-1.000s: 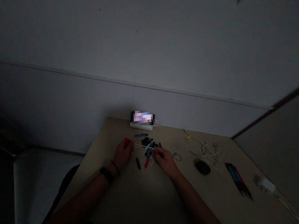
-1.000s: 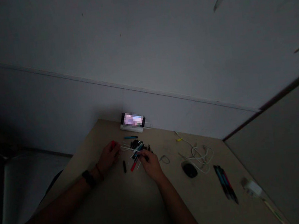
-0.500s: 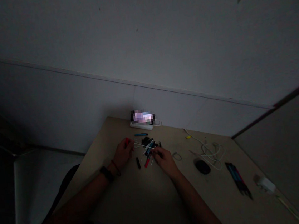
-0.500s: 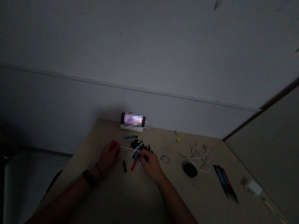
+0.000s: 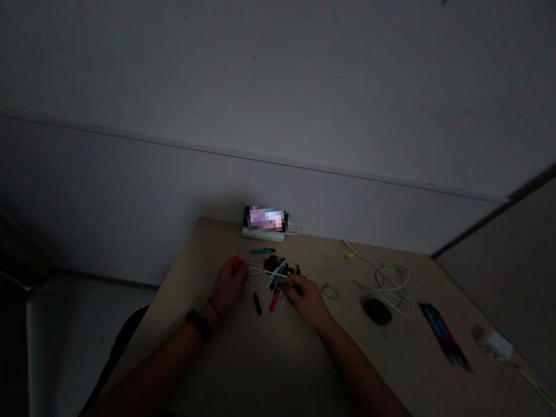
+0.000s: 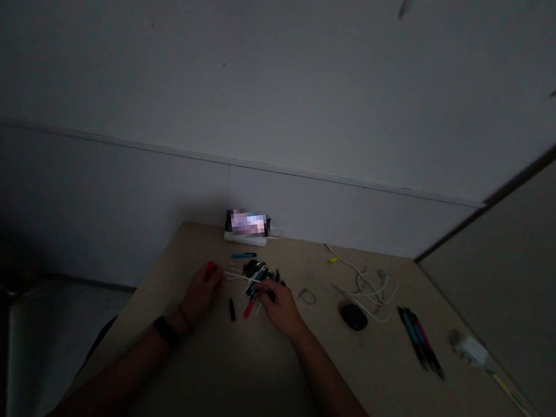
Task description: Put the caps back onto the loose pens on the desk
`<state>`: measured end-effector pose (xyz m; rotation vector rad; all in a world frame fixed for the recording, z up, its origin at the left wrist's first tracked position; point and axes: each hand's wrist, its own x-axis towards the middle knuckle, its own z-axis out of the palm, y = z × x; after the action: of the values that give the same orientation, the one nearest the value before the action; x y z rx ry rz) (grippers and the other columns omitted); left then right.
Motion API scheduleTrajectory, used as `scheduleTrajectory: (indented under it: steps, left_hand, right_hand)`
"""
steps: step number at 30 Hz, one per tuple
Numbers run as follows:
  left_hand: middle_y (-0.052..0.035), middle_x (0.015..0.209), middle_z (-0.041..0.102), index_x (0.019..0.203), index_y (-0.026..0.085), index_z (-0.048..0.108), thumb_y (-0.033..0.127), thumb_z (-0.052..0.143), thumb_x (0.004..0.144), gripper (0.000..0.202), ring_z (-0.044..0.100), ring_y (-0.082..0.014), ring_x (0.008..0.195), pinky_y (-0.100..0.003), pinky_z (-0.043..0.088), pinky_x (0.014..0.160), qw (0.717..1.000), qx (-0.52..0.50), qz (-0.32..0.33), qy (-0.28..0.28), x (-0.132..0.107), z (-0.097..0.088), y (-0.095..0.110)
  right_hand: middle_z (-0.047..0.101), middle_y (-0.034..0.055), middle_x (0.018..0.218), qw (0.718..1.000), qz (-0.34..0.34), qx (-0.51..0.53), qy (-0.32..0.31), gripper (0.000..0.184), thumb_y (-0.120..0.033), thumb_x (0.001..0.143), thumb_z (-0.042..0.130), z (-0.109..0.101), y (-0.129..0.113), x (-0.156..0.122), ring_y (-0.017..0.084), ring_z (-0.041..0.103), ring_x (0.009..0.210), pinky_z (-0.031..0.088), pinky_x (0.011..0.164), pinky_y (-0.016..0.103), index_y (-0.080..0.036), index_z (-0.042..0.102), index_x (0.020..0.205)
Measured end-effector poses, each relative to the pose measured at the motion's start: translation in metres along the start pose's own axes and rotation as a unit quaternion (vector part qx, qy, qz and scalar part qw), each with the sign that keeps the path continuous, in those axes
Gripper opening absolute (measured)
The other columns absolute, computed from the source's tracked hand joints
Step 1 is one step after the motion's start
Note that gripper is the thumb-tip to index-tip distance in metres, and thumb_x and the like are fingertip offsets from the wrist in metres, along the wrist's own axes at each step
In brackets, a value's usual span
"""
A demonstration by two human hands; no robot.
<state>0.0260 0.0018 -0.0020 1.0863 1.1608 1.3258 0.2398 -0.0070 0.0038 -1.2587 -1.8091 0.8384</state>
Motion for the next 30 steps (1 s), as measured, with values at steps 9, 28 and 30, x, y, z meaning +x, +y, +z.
scheduleTrajectory:
  steps: [9,28,30]
  left_hand:
    - [0.0066,0.059,0.051,0.078,0.02,0.051,0.053,0.058,0.085,0.035,0.038,-0.0064,0.04,-0.018,0.03,0.039,1.0,0.004,0.007,-0.011,0.0002,-0.0012,0.0005]
    - [0.0061,0.059,0.051,0.077,0.019,0.051,0.053,0.06,0.084,0.035,0.039,-0.007,0.042,-0.018,0.031,0.04,1.0,0.007,0.0,0.001,-0.0017,0.0003,0.0041]
    - [0.0061,0.058,0.051,0.077,0.019,0.051,0.053,0.06,0.085,0.036,0.038,-0.0071,0.041,-0.018,0.03,0.04,1.0,0.005,-0.002,-0.002,-0.0012,-0.0002,0.0027]
  right_hand:
    - [0.076,0.005,0.085,1.0,0.0,0.002,-0.008,0.026,-0.027,0.082,0.052,0.0004,0.0034,-0.0005,0.022,0.068,0.08,0.052,0.074,0.031,-0.018,0.074,0.093]
    - [0.074,0.0043,0.08,1.0,0.003,-0.012,-0.019,0.026,-0.027,0.082,0.051,0.0017,-0.0001,-0.0009,0.021,0.065,0.074,0.049,0.069,0.03,-0.018,0.074,0.091]
    - [0.074,0.004,0.08,1.0,0.001,-0.013,-0.022,0.026,-0.027,0.082,0.051,0.0017,-0.0007,-0.0006,0.02,0.065,0.074,0.049,0.069,0.029,-0.019,0.074,0.092]
